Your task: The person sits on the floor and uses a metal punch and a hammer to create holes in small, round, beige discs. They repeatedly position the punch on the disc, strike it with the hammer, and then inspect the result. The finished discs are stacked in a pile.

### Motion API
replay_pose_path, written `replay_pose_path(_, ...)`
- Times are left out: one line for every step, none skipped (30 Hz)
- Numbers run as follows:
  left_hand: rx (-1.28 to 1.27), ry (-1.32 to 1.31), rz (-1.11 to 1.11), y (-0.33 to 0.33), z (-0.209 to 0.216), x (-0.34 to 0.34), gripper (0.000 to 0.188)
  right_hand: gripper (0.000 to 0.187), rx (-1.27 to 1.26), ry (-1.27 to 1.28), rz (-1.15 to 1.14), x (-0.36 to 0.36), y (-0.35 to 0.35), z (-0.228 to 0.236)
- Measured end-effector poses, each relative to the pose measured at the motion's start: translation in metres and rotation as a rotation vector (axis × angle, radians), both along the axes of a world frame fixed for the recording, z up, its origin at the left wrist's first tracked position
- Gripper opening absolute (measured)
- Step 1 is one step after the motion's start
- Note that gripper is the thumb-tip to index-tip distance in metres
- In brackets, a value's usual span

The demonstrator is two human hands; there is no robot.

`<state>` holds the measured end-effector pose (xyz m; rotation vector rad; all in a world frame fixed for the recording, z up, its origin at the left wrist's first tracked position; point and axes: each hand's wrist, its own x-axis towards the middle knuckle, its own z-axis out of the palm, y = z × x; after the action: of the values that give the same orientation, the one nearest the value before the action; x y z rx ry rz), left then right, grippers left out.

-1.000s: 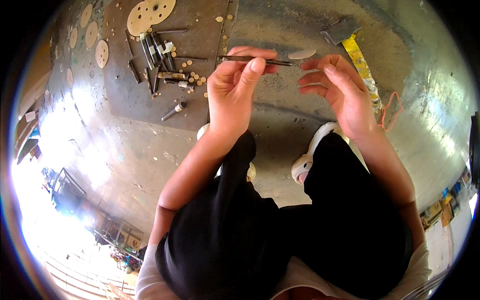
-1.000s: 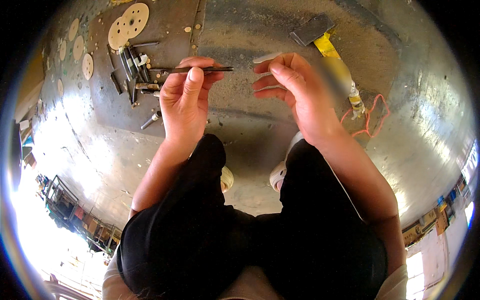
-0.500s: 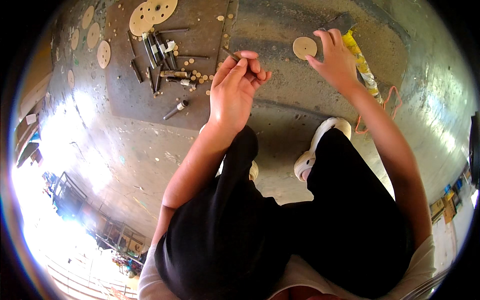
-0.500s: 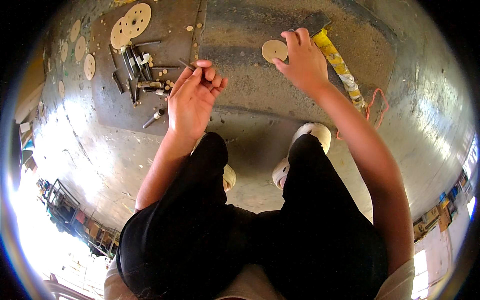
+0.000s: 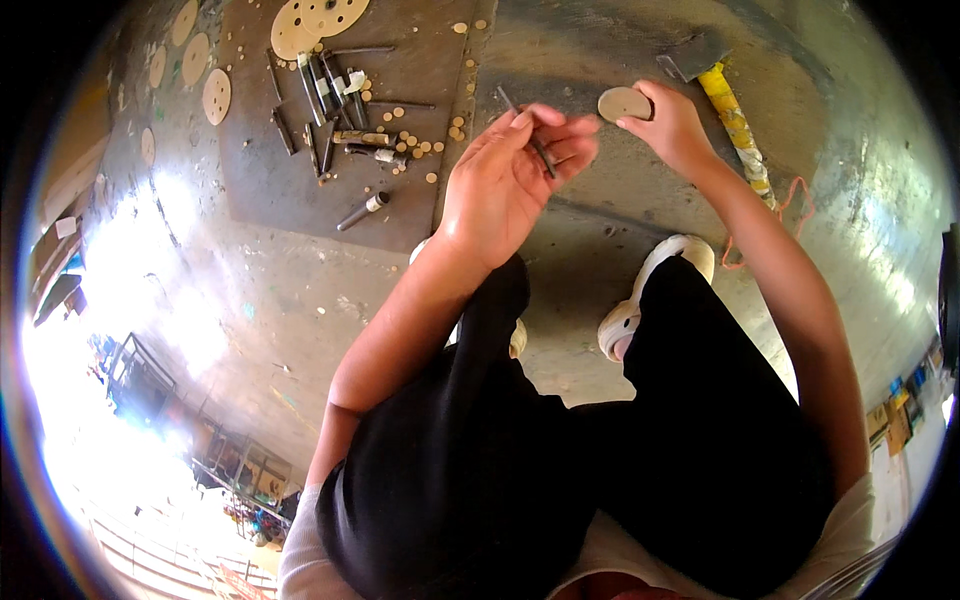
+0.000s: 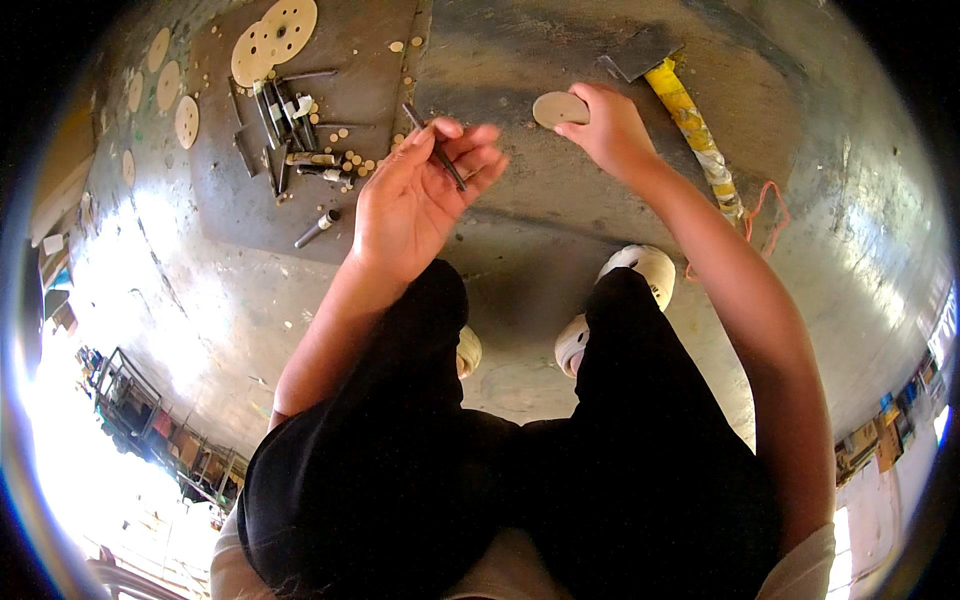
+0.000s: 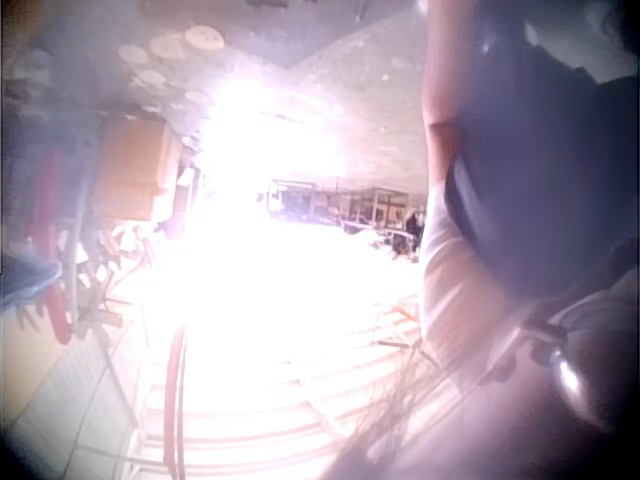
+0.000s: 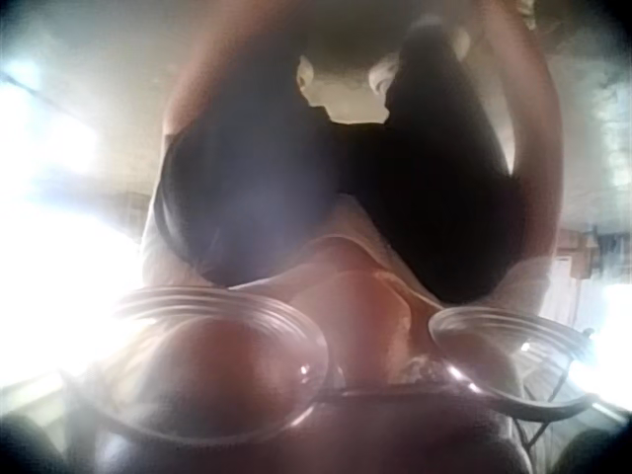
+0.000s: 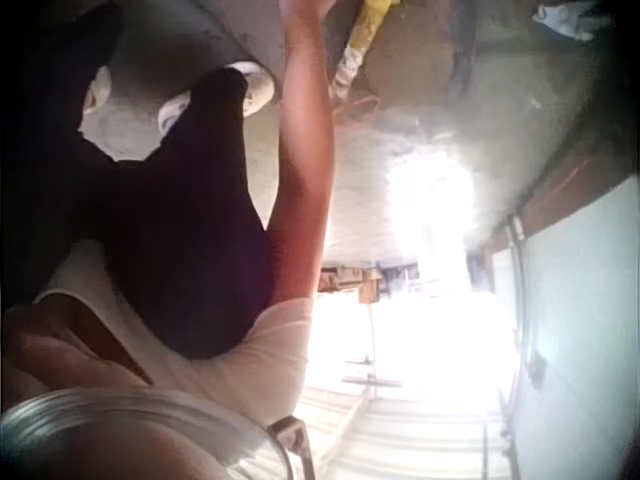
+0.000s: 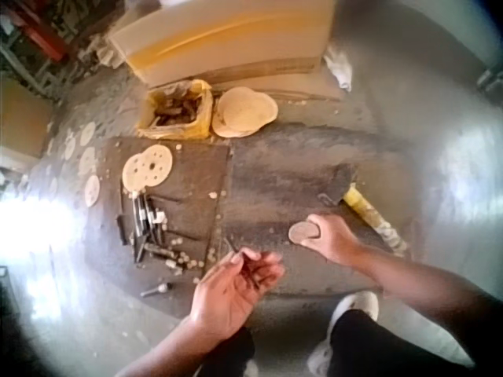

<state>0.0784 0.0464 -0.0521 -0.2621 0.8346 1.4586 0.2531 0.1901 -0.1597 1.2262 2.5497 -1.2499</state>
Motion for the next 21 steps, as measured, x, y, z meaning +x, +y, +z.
replay_pose_path(-0.007,-0.039,0.033,0.004,0.007,0.002,0.022,0.032,-0.097,0.02,-0.037,0.002,-0.002,0.005)
replay_pose_path(0.043,-0.038,0.015,0.002,0.008,0.0,0.024,0.031,-0.131,0.023,-0.077,0.0,-0.005,0.011)
replay_pose_path(0.093,-0.037,-0.005,0.001,0.008,-0.003,0.026,0.03,-0.165,0.026,-0.118,0.0,-0.008,0.018)
replay_pose_path(0.144,-0.038,-0.025,-0.001,0.008,-0.005,0.029,0.028,-0.198,0.027,-0.159,0.0,-0.012,0.026)
replay_pose_path(0.191,-0.129,-0.03,-0.001,0.011,-0.007,0.029,0.026,-0.189,0.055,-0.165,-0.001,-0.013,0.038)
replay_pose_path(0.232,-0.213,-0.032,-0.002,0.015,-0.01,0.03,0.024,-0.187,0.089,-0.169,-0.004,-0.016,0.05)
replay_pose_path(0.273,-0.297,-0.036,-0.002,0.019,-0.012,0.03,0.022,-0.185,0.124,-0.173,-0.007,-0.019,0.061)
replay_pose_path(0.279,-0.331,-0.033,-0.001,0.021,-0.013,0.03,0.02,-0.131,0.17,-0.159,-0.008,-0.02,0.071)
replay_pose_path(0.281,-0.361,-0.029,0.0,0.024,-0.014,0.029,0.018,-0.08,0.221,-0.143,-0.01,-0.021,0.08)
replay_pose_path(0.282,-0.39,-0.026,0.001,0.027,-0.014,0.029,0.016,-0.03,0.272,-0.128,-0.011,-0.022,0.088)
replay_pose_path(0.26,-0.426,-0.02,0.002,0.029,-0.015,0.028,0.016,-0.037,0.297,-0.131,-0.011,-0.021,0.095)
replay_pose_path(0.237,-0.461,-0.014,0.002,0.032,-0.015,0.027,0.015,-0.046,0.323,-0.133,-0.01,-0.021,0.1)
replay_pose_path(0.214,-0.496,-0.008,0.002,0.035,-0.015,0.027,0.015,-0.054,0.349,-0.136,-0.011,-0.021,0.106)
replay_pose_path(0.19,-0.523,0.007,0.002,0.037,-0.015,0.026,0.014,-0.036,0.369,-0.143,-0.011,-0.022,0.111)
replay_pose_path(0.166,-0.55,0.023,0.002,0.039,-0.015,0.025,0.014,-0.018,0.389,-0.149,-0.012,-0.023,0.116)
replay_pose_path(0.141,-0.576,0.039,0.002,0.04,-0.015,0.024,0.014,-0.001,0.41,-0.156,-0.013,-0.024,0.12)
replay_pose_path(0.143,-0.592,0.043,0.002,0.042,-0.015,0.023,0.014,0.017,0.419,-0.143,-0.014,-0.023,0.126)
replay_pose_path(0.145,-0.609,0.048,0.002,0.043,-0.015,0.023,0.014,0.035,0.429,-0.129,-0.014,-0.023,0.131)
replay_pose_path(0.146,-0.625,0.053,0.003,0.044,-0.016,0.022,0.014,0.052,0.438,-0.116,-0.015,-0.023,0.136)
replay_pose_path(0.147,-0.622,0.047,0.003,0.045,-0.016,0.022,0.016,0.066,0.451,-0.108,-0.015,-0.023,0.14)
replay_pose_path(0.148,-0.62,0.041,0.003,0.045,-0.016,0.021,0.018,0.08,0.464,-0.101,-0.016,-0.024,0.144)
